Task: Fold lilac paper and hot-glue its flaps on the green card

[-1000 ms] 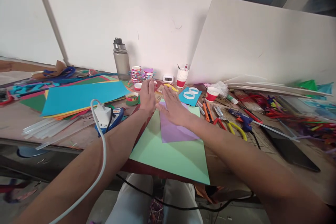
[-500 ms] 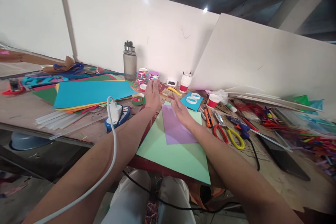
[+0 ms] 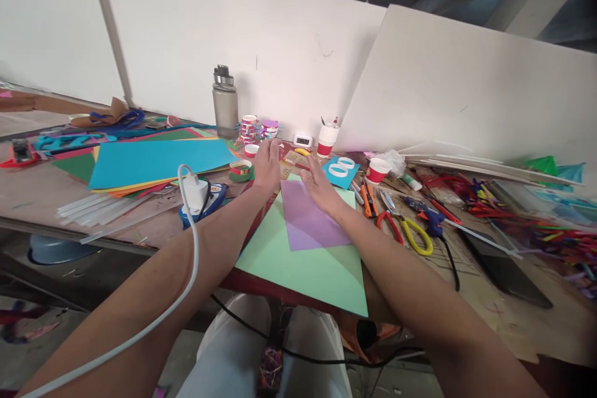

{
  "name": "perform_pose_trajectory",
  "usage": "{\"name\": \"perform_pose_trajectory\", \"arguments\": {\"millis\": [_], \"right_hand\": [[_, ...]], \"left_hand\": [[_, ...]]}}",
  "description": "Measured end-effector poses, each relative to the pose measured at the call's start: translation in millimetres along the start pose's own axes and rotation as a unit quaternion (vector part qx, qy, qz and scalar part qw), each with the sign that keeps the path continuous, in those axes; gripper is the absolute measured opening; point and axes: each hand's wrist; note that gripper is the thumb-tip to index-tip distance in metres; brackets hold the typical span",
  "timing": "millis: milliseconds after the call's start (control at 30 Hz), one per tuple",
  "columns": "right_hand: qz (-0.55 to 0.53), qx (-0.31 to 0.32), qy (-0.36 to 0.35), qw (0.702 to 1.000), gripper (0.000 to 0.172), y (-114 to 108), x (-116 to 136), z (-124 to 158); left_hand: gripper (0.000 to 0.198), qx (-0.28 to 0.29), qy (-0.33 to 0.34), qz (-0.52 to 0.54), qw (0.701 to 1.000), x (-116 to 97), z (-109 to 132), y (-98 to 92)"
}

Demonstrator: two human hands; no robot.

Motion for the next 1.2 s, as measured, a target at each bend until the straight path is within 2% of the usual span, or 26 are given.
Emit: {"name": "perform_pose_trajectory", "arguments": {"millis": [67, 133, 200, 233, 333, 400, 433, 467, 567, 633, 700, 767, 867, 933, 1033, 1100, 1200], "right_hand": [[0.058, 0.028, -0.002, 0.998, 0.076, 1.1, -6.9, 2.4], [0.107, 0.103, -0.011, 0.989, 0.079, 8.0, -11.2, 5.2], [0.120, 0.130, -0.013, 0.984, 0.077, 12.1, -12.9, 4.4], [0.105, 0.122, -0.008, 0.987, 0.074, 10.7, -13.1, 2.4], [0.008, 0.045, 0.001, 0.999, 0.065, -6.2, -13.8, -4.1], [-0.013, -0.007, -0.008, 1.000, 0.066, -19.1, -15.6, -4.0], [0.003, -0.012, -0.015, 1.000, 0.068, -22.8, -17.1, -1.7], [0.034, 0.006, -0.017, 0.999, 0.071, -24.0, -19.0, 1.6], [0.121, 0.129, -0.002, 0.984, 0.074, -16.2, -24.9, 13.5], [0.146, 0.159, -0.002, 0.976, 0.075, -10.5, -26.7, 18.6], [0.151, 0.146, -0.012, 0.978, 0.074, -11.2, -25.4, 21.1], [0.153, 0.109, -0.028, 0.982, 0.072, -17.8, -22.0, 22.8], [0.164, 0.057, -0.055, 0.983, 0.072, -27.7, -17.5, 26.6], [0.169, 0.096, -0.048, 0.980, 0.076, -28.2, -17.3, 29.4], [0.167, 0.178, -0.017, 0.970, 0.080, -22.1, -19.9, 31.9], [0.168, 0.174, -0.012, 0.970, 0.080, -18.8, -21.0, 32.4], [0.178, 0.141, -0.017, 0.974, 0.081, -17.4, -20.6, 33.2]], "left_hand": [[0.031, 0.008, 0.008, -0.014, 1.000, -0.6, 1.5, -0.5], [0.031, 0.035, 0.021, -0.047, 0.998, -1.2, 4.1, -1.4], [0.030, 0.109, 0.045, -0.096, 0.988, -1.5, 7.8, -1.7], [0.030, 0.159, 0.056, -0.120, 0.978, -1.6, 10.0, -1.4], [0.033, 0.278, 0.087, -0.182, 0.939, -1.1, 16.1, 0.7], [0.032, 0.318, 0.118, -0.226, 0.913, -0.1, 19.8, 2.1], [0.031, 0.335, 0.135, -0.251, 0.898, 0.5, 21.7, 2.6], [0.030, 0.353, 0.153, -0.278, 0.880, 1.0, 23.8, 2.9], [0.033, 0.420, 0.169, -0.374, 0.809, 1.1, 30.8, 2.8], [0.037, 0.439, 0.174, -0.418, 0.776, -1.2, 34.8, 1.7], [0.039, 0.449, 0.175, -0.444, 0.756, -5.2, 37.4, 0.1], [0.041, 0.457, 0.171, -0.453, 0.746, -9.6, 38.6, -1.3], [0.046, 0.455, 0.171, -0.447, 0.751, -13.4, 38.3, -2.4], [0.047, 0.461, 0.182, -0.446, 0.745, -13.2, 37.4, -2.9], [0.038, 0.506, 0.211, -0.444, 0.709, -9.6, 36.2, -4.6], [0.037, 0.527, 0.215, -0.442, 0.693, -6.1, 36.0, -5.9], [0.044, 0.523, 0.198, -0.441, 0.702, -1.7, 34.8, -6.2]]}}
Point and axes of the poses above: each hand's wrist, its own z-axis away from the middle knuckle, its own y-axis out of the palm, x = y × z, and after that the axes turned 7 degrees about -z, right-handed
